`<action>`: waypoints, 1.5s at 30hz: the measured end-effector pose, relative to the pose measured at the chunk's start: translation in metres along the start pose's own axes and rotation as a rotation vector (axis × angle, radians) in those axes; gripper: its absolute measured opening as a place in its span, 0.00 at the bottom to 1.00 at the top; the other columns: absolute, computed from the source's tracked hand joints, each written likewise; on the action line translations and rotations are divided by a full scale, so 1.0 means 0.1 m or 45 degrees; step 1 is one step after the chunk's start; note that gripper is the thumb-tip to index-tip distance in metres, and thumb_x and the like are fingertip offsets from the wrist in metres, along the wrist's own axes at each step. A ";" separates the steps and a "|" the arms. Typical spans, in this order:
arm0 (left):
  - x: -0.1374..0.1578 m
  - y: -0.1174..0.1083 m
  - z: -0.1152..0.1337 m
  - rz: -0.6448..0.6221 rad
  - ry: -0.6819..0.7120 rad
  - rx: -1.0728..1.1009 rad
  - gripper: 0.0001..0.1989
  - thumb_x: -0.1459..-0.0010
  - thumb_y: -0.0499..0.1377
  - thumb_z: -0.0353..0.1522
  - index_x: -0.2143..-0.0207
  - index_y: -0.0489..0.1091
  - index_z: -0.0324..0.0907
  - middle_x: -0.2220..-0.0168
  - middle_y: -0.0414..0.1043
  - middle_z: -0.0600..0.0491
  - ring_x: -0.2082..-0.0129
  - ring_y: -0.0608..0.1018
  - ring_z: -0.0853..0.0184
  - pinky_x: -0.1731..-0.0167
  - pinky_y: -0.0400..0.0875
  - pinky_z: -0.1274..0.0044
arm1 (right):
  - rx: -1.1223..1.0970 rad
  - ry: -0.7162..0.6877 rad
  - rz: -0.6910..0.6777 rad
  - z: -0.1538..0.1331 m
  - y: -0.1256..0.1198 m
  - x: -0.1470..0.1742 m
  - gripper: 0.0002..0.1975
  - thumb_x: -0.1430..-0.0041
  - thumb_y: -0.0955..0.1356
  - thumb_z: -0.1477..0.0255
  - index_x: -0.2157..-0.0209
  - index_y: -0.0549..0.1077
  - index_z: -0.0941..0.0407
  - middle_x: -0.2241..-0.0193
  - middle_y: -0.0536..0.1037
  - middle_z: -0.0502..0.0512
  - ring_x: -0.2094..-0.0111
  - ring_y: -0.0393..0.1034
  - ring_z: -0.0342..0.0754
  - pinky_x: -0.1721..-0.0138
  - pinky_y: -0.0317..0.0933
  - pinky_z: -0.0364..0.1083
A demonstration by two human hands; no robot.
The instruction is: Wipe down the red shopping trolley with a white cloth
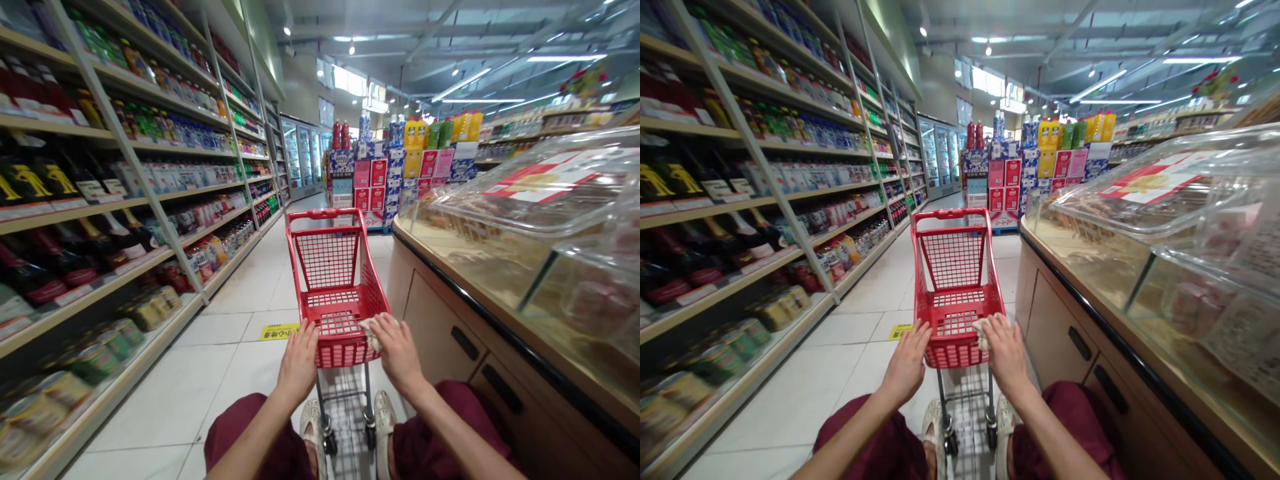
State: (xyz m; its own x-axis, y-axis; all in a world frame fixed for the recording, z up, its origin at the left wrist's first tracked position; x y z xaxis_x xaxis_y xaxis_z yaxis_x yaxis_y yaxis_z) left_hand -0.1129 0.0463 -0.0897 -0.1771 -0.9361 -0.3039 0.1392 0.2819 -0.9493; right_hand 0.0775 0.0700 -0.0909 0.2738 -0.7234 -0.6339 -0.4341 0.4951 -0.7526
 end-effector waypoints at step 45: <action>0.09 0.11 0.04 0.088 -0.002 -0.146 0.33 0.58 0.44 0.17 0.45 0.50 0.34 0.42 0.46 0.46 0.41 0.46 0.61 0.47 0.52 0.64 | -0.093 -0.080 -0.101 -0.46 0.15 -0.10 0.20 0.50 0.58 0.82 0.55 0.68 0.58 0.52 0.67 0.57 0.47 0.54 0.51 0.47 0.44 0.54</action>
State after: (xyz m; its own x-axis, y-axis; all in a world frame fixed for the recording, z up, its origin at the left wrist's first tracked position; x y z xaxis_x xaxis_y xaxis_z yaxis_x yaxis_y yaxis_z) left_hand -0.1089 0.0406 -0.1027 -0.1697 -0.9140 -0.3686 0.0385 0.3676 -0.9292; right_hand 0.0284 0.0627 -0.0879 0.3622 -0.7262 -0.5843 -0.4699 0.3991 -0.7873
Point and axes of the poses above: each hand's wrist, its own x-axis away from the middle knuckle, its own y-axis out of the palm, z = x × y, the point moved 4 cm from there along -x, towards the middle knuckle
